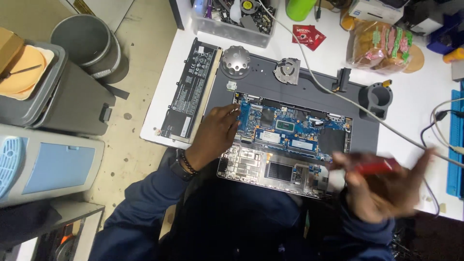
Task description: Repairing a laptop by disassembling internal components using a screwdriver
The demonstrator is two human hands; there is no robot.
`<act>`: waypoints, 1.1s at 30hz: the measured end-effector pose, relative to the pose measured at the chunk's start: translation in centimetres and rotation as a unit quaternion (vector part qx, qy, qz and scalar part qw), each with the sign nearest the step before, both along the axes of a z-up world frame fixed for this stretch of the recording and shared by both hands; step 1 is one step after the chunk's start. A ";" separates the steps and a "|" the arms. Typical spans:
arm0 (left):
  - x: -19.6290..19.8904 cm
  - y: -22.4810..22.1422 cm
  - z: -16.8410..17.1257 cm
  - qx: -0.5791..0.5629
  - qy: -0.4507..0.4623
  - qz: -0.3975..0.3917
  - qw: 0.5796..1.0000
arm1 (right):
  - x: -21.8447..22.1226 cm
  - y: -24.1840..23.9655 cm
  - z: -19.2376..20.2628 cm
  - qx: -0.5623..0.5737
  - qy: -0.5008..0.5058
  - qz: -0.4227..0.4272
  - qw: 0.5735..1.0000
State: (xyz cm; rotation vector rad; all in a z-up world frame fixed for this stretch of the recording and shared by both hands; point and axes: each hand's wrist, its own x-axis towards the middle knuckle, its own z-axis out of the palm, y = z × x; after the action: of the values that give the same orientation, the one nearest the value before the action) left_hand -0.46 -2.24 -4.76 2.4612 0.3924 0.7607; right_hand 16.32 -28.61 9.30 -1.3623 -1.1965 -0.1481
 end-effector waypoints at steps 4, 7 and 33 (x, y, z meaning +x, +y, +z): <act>0.1 -0.5 -0.2 0.056 -0.067 0.000 0.996 | 1.3 6.5 1.9 -0.041 -0.141 0.076 0.986; 0.3 -0.2 0.8 0.066 -0.095 -0.013 0.993 | 1.6 10.8 3.2 -0.037 -0.093 0.154 0.983; -0.1 -0.3 2.0 0.035 -0.097 -0.018 0.994 | 3.0 19.0 5.0 -0.101 -0.092 0.125 0.983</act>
State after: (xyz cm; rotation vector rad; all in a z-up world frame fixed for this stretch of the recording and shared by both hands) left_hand -0.55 -2.57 -2.79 2.4230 0.2509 1.0032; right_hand 19.28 -9.57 14.33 -1.3822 -1.5612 0.0282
